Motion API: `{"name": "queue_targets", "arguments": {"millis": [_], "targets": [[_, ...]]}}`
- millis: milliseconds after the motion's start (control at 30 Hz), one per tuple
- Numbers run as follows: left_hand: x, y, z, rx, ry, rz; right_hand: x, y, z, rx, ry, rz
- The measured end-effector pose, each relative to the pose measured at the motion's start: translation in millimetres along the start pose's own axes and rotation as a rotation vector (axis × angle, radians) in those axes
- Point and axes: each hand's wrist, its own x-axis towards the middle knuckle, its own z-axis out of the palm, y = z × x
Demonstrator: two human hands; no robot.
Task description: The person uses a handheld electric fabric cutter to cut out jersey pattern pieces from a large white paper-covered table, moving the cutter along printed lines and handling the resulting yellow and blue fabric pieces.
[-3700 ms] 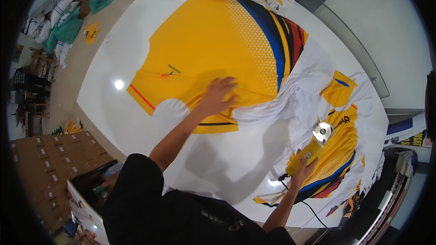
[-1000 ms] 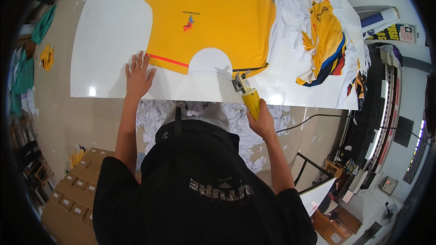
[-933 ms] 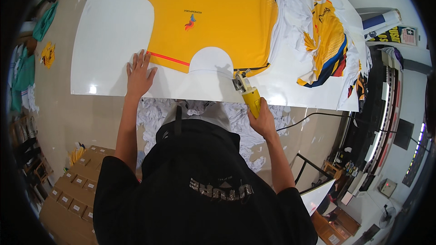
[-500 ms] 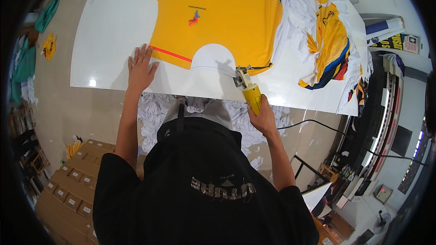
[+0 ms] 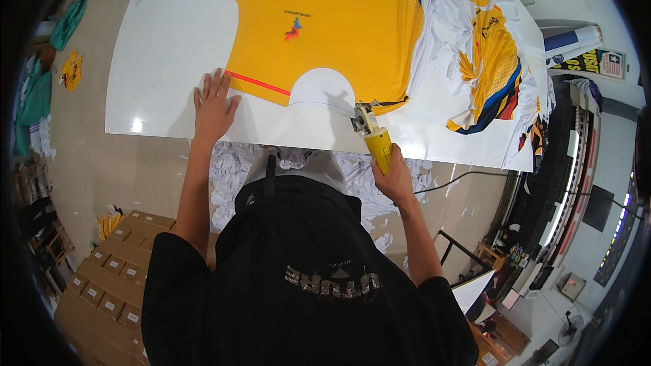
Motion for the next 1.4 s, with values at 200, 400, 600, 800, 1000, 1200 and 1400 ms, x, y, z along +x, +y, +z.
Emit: {"name": "queue_targets", "arguments": {"millis": [200,400,600,800,1000,1200,1400], "targets": [[0,-3,2,-0.027,0.054,0.034,-19,-16,37,0.055,0.181,0.030],[1,-5,4,-0.034,0.050,0.044,-21,-43,56,0.132,0.234,0.166],[0,-5,6,-0.025,0.058,0.043,-17,-57,65,0.123,0.298,0.206],[0,-5,4,-0.032,0.057,0.044,-15,-60,65,0.168,0.256,0.251],[0,-5,3,-0.029,0.059,0.038,-4,-66,61,0.168,0.272,0.244],[-1,-5,4,-0.039,0.064,0.034,10,-69,50,0.149,0.267,0.191],[-2,-4,6,-0.041,0.083,0.035,30,-62,40,0.159,0.242,0.130]]}}
